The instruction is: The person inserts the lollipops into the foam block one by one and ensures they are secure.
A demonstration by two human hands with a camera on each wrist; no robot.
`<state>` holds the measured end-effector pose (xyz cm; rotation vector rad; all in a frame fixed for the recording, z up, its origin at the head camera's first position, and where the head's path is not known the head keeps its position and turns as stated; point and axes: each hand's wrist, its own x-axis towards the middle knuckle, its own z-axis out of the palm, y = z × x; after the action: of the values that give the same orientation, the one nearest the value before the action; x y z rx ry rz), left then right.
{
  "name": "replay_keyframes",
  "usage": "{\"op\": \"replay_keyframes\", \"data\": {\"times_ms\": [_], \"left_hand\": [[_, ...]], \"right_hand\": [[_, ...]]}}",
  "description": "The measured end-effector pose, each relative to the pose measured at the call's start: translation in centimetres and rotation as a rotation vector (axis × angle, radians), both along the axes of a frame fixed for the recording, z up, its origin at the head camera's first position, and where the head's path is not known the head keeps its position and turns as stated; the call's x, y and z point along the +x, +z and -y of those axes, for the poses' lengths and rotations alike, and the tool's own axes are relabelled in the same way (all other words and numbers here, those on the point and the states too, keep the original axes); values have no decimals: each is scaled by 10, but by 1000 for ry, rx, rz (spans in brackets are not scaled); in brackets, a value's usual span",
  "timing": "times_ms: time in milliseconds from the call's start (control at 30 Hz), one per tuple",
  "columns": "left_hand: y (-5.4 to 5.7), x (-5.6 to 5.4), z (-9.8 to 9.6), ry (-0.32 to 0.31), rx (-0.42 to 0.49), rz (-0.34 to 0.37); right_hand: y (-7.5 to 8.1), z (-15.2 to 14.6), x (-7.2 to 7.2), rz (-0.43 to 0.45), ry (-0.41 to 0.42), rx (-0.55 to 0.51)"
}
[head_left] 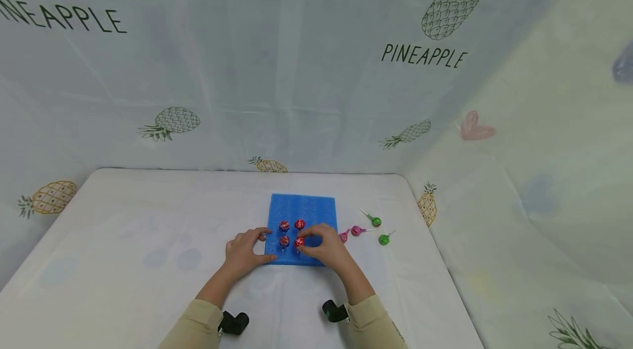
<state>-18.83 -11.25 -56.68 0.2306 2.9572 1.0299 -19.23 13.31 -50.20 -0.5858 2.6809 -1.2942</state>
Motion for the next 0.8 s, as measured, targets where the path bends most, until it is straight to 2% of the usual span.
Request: {"op": "replay_keyframes", "data": {"times_ms": [367,533,800], "left_hand": [[-1,0,0,-1,17,23],[0,0,1,1,38,27],[-1,0,0,8,25,22]], "right_hand": [[3,-21,6,-41,13,-61],[-1,-36,8,-55,-26,-31],[-5,-56,8,-4,-105,-32]]}}
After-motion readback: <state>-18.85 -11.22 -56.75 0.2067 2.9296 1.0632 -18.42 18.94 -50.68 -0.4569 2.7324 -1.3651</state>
